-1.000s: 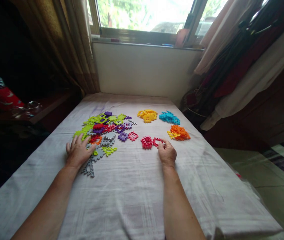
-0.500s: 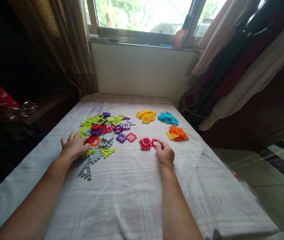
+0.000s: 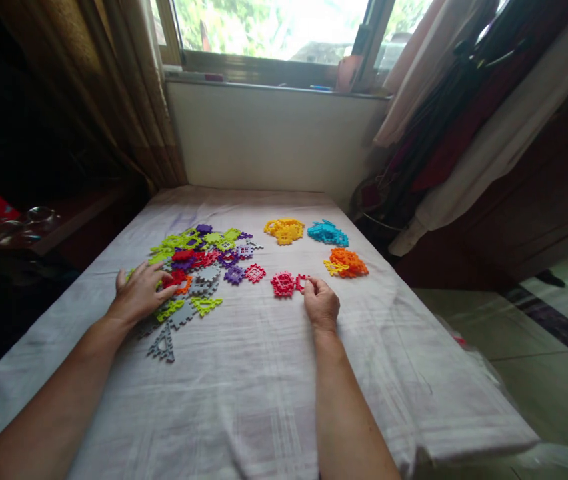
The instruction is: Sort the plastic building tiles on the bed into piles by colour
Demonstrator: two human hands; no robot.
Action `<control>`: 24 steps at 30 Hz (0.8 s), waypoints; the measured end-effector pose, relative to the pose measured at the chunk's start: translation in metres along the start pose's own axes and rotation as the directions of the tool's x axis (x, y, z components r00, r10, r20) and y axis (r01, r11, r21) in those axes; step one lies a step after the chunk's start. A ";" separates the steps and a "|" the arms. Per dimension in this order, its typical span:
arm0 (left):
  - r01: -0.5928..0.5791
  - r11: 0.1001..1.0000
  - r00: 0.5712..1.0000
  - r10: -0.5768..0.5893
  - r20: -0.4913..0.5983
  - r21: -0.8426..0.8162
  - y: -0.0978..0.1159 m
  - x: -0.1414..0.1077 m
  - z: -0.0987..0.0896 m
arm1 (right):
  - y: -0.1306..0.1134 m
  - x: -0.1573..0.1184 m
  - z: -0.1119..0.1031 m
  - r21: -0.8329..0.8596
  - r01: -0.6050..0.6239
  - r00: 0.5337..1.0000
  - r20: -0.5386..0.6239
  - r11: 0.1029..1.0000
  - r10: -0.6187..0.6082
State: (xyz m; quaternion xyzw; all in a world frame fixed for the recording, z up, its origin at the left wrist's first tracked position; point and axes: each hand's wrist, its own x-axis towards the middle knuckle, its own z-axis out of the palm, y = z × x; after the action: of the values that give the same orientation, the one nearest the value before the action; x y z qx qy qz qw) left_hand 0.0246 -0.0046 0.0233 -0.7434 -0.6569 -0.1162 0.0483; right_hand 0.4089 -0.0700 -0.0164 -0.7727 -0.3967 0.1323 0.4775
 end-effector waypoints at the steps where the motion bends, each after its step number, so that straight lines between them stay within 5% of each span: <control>1: 0.006 0.999 1.000 -0.006 -0.009 -0.037 0.001 -0.001 -0.001 | -0.001 0.000 0.000 -0.001 0.006 1.000 -0.006 1.000 -0.006; 6: -0.157 0.971 0.983 0.137 -0.120 -0.181 0.030 -0.014 -0.004 | -0.013 -0.011 0.002 0.025 0.123 0.992 -0.008 0.992 -0.123; 11: -0.414 0.869 0.909 0.379 -0.174 -0.271 0.082 -0.037 0.010 | -0.034 -0.041 0.013 0.202 0.297 0.911 0.232 0.933 -0.340; 15: -0.532 0.803 0.841 0.466 -0.275 -0.269 0.107 -0.047 0.024 | -0.043 -0.063 0.028 0.323 0.291 0.829 0.385 0.901 -0.406; 19: -0.577 0.780 0.806 0.496 -0.323 -0.242 0.114 -0.049 0.031 | -0.043 -0.068 0.038 0.410 0.247 0.798 0.429 0.878 -0.424; 21: -0.575 0.787 0.803 0.489 -0.341 -0.225 0.114 -0.050 0.031 | -0.040 -0.062 0.035 0.393 0.257 0.821 0.392 0.883 -0.414; 24: -0.537 0.816 0.818 0.443 -0.368 -0.212 0.109 -0.050 0.032 | -0.031 -0.040 0.023 0.235 0.254 0.931 0.203 0.938 -0.303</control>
State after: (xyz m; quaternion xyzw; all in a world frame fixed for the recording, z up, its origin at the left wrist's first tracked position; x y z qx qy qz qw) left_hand 0.1301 -0.0598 -0.0103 -0.8601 -0.3989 -0.3120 0.0608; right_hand 0.3542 -0.0784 -0.0088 -0.6336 -0.5409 0.1938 0.5181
